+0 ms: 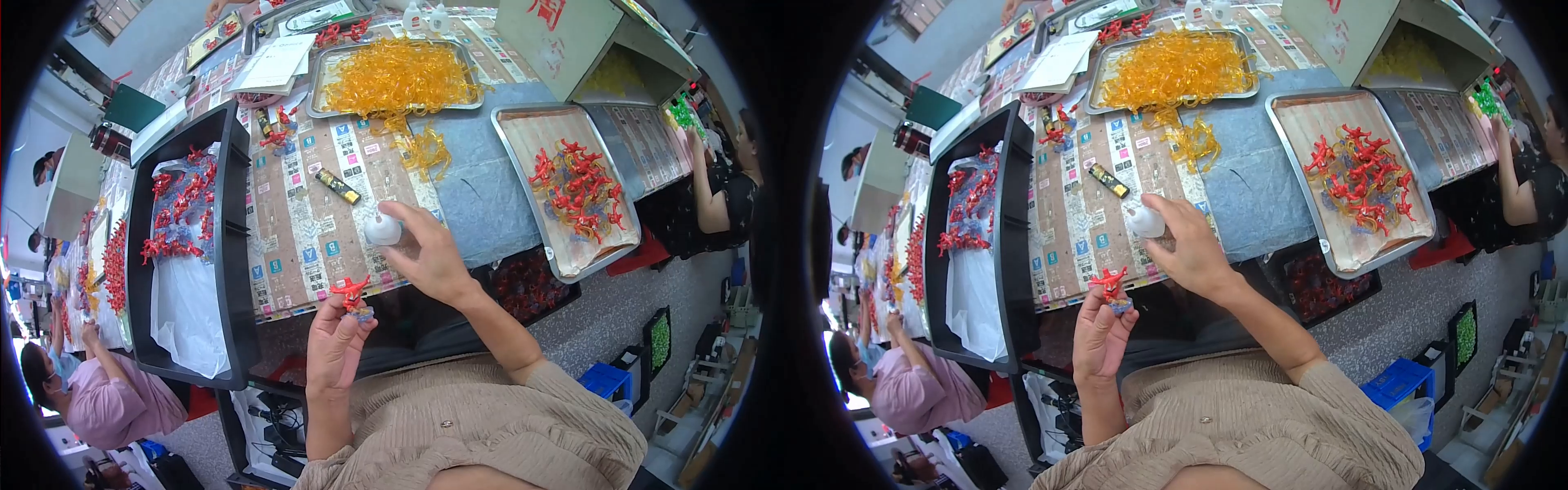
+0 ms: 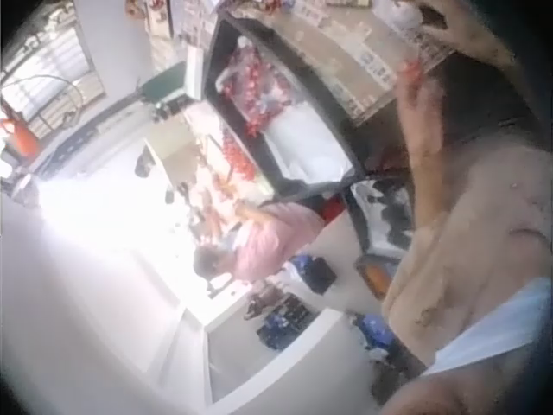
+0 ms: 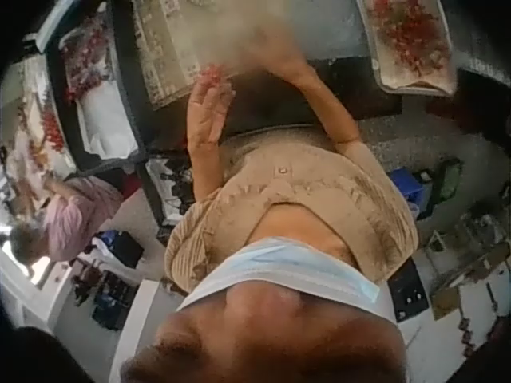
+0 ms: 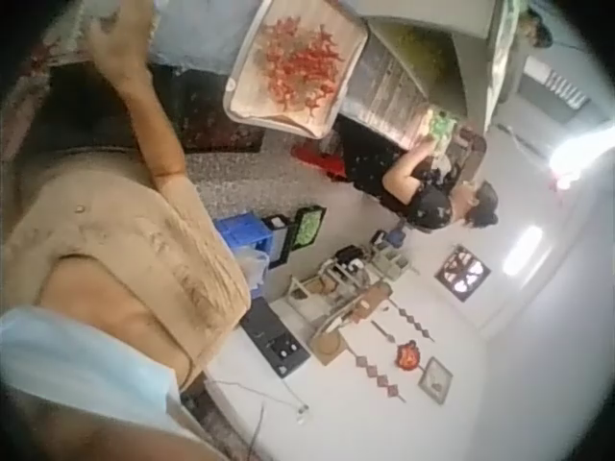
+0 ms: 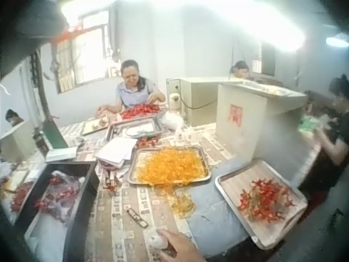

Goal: The person assembles small red and gold figurines by hand, applying glue from a bottle to join their parts.

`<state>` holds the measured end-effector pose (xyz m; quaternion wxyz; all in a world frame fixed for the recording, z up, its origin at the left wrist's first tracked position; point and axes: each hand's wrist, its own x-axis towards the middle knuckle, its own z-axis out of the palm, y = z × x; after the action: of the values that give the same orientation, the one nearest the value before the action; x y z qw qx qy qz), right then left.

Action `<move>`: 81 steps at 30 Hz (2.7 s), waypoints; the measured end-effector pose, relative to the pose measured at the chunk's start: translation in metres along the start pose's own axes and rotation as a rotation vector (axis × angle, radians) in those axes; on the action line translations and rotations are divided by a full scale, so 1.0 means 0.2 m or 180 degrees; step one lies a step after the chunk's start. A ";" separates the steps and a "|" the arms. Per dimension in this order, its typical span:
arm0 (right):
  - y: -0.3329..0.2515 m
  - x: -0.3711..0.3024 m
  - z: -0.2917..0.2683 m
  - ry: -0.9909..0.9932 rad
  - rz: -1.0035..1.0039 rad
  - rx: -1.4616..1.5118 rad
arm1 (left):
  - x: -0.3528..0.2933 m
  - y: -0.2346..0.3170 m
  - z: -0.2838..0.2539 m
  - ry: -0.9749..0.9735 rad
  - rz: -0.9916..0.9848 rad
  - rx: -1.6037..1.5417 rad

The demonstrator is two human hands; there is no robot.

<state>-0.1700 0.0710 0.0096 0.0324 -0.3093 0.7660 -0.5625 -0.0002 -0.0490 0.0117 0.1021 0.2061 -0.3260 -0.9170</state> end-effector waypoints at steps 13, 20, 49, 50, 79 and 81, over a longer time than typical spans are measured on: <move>0.18 0.18 -0.30 0.0498 -0.0229 -0.1395 | 0.00 -0.02 0.02 -0.0135 -0.0136 -0.0219; 0.16 0.01 -0.39 0.1058 0.0323 -0.0989 | 0.00 -0.02 0.01 -0.0008 -0.0175 -0.0196; -0.02 -0.19 -0.40 0.0098 0.1119 0.1609 | 0.02 -0.07 0.11 -0.0191 -0.0319 -0.0133; -0.06 -0.23 -0.36 -0.0216 0.1080 0.1808 | 0.02 -0.08 0.12 -0.0149 -0.0277 0.0040; -0.09 -0.36 -0.24 -0.0591 0.0878 0.1683 | -0.02 -0.17 0.23 -0.0247 0.0781 0.1400; -0.09 -0.36 -0.24 -0.0567 0.0866 0.1537 | -0.02 -0.18 0.23 -0.0245 0.1062 0.1623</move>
<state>-0.1223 0.1450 0.0212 0.2473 -0.2353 0.6386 -0.6897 -0.0183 0.0055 0.0228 0.1839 0.1338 -0.5786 -0.7833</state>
